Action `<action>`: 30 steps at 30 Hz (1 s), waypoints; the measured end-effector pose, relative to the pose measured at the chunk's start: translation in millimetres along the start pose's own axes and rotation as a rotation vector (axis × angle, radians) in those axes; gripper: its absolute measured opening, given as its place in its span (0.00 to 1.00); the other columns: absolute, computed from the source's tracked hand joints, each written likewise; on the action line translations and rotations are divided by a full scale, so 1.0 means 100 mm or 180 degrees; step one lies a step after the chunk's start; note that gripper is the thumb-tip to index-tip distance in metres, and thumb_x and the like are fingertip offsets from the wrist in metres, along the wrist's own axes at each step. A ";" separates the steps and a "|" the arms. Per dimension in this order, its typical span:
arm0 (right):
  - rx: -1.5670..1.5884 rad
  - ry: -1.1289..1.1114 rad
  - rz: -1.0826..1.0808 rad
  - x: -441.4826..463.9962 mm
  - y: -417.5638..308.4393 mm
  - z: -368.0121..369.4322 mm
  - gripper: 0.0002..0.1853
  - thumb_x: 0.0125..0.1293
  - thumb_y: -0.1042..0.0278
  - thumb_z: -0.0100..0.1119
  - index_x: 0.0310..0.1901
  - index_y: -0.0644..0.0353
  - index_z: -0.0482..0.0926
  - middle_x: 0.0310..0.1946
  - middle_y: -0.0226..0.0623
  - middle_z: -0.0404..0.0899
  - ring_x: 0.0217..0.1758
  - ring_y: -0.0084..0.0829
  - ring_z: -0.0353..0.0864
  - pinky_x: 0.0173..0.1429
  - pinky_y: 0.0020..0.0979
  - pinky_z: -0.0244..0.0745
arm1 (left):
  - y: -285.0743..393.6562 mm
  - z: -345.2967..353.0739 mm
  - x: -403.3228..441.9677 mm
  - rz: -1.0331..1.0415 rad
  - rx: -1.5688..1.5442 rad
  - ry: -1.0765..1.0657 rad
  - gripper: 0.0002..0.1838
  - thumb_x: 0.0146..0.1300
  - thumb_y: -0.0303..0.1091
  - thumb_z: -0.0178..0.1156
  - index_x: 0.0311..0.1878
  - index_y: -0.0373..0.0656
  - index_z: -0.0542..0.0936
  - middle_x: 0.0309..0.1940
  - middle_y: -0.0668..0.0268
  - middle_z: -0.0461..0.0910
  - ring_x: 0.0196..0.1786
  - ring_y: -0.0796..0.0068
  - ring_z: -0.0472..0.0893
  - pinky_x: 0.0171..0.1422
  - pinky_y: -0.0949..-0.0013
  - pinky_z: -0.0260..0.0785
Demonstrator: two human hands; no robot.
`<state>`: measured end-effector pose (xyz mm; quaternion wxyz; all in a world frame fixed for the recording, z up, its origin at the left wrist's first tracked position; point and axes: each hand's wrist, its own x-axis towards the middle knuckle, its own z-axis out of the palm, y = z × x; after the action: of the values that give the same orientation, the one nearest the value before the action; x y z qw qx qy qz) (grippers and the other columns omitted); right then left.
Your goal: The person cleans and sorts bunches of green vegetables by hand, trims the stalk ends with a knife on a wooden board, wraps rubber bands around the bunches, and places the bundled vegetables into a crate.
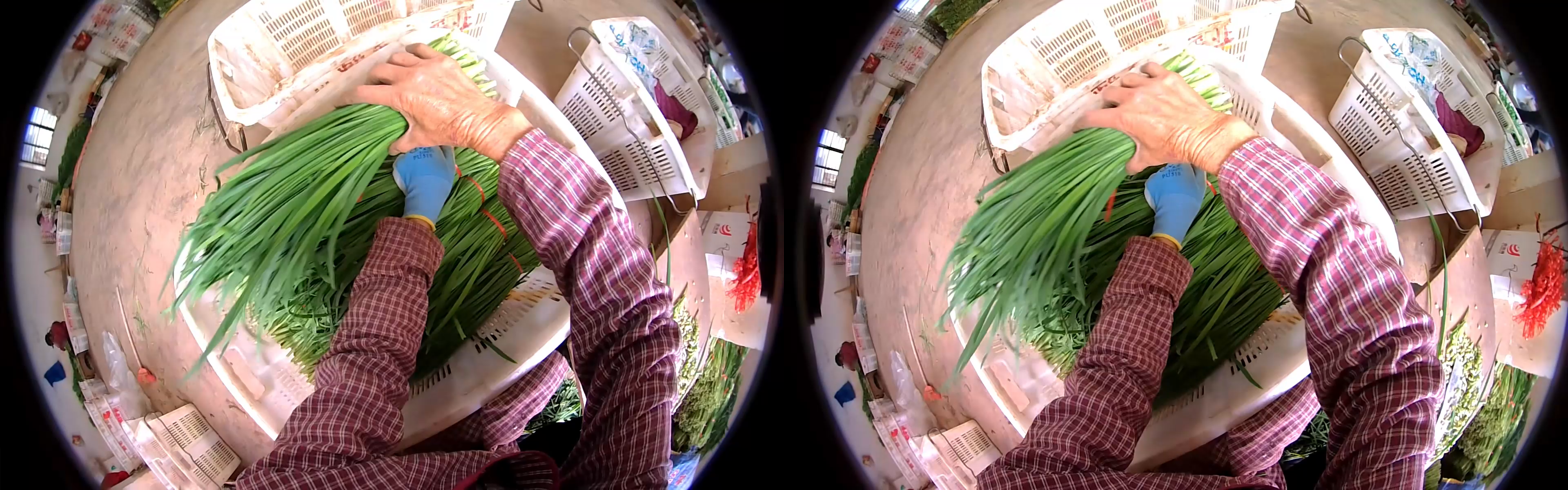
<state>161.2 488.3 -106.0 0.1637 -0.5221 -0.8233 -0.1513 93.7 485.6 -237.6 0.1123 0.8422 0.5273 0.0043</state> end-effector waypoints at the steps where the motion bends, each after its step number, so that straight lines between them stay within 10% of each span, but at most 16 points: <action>1: 0.0023 0.0002 0.0009 -0.03 0.05 0.12 0.42 0.37 0.55 0.78 0.61 0.35 0.72 0.50 0.28 0.79 0.57 0.34 0.75 0.67 0.44 0.64 | 0.00 0.00 0.00 0.0059 0.0050 -0.0148 0.22 0.69 0.51 0.47 0.36 0.47 0.84 0.30 0.58 0.85 0.31 0.60 0.85 0.33 0.56 0.76; 9: 0.0388 -0.1665 0.0978 -0.11 0.20 0.62 0.48 0.39 0.51 0.80 0.66 0.31 0.67 0.60 0.26 0.76 0.65 0.33 0.71 0.75 0.50 0.54 | 0.01 0.12 -0.08 0.0070 -0.0097 0.0751 0.21 0.68 0.53 0.49 0.41 0.45 0.81 0.32 0.61 0.84 0.33 0.64 0.85 0.38 0.61 0.78; 12: 0.0228 -0.1915 0.1075 -0.07 0.18 0.74 0.47 0.42 0.50 0.78 0.67 0.32 0.66 0.61 0.26 0.74 0.65 0.31 0.70 0.74 0.50 0.55 | -0.02 0.15 -0.05 0.0156 -0.0333 0.0117 0.23 0.68 0.53 0.51 0.44 0.41 0.80 0.42 0.59 0.83 0.43 0.63 0.83 0.50 0.59 0.73; 17: -0.0582 -0.1932 0.1278 -0.01 0.07 0.94 0.41 0.50 0.58 0.74 0.68 0.37 0.65 0.64 0.30 0.67 0.70 0.34 0.63 0.76 0.50 0.52 | -0.02 0.12 -0.07 0.0264 0.0075 -0.0207 0.14 0.63 0.45 0.58 0.40 0.45 0.81 0.38 0.63 0.83 0.42 0.69 0.82 0.50 0.64 0.71; 19: -0.0780 -0.1706 0.1329 -0.14 0.00 1.03 0.28 0.68 0.66 0.55 0.68 0.30 0.65 0.62 0.28 0.69 0.66 0.33 0.66 0.68 0.54 0.58 | -0.03 0.19 -0.07 0.0351 -0.0036 -0.0063 0.12 0.62 0.45 0.59 0.38 0.47 0.82 0.37 0.65 0.83 0.43 0.68 0.82 0.50 0.64 0.71; 30: 0.0146 -0.1489 0.1390 -0.36 0.12 1.06 0.38 0.63 0.68 0.60 0.71 0.27 0.57 0.70 0.25 0.61 0.73 0.36 0.59 0.76 0.51 0.51 | -0.04 0.23 -0.01 0.0597 0.0217 0.0015 0.14 0.63 0.47 0.56 0.42 0.48 0.82 0.42 0.63 0.83 0.44 0.65 0.82 0.49 0.60 0.71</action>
<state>175.1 508.3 -216.1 0.0104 -0.7032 -0.7102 0.0302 92.7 482.2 -260.2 0.0814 0.8913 0.4461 -0.0011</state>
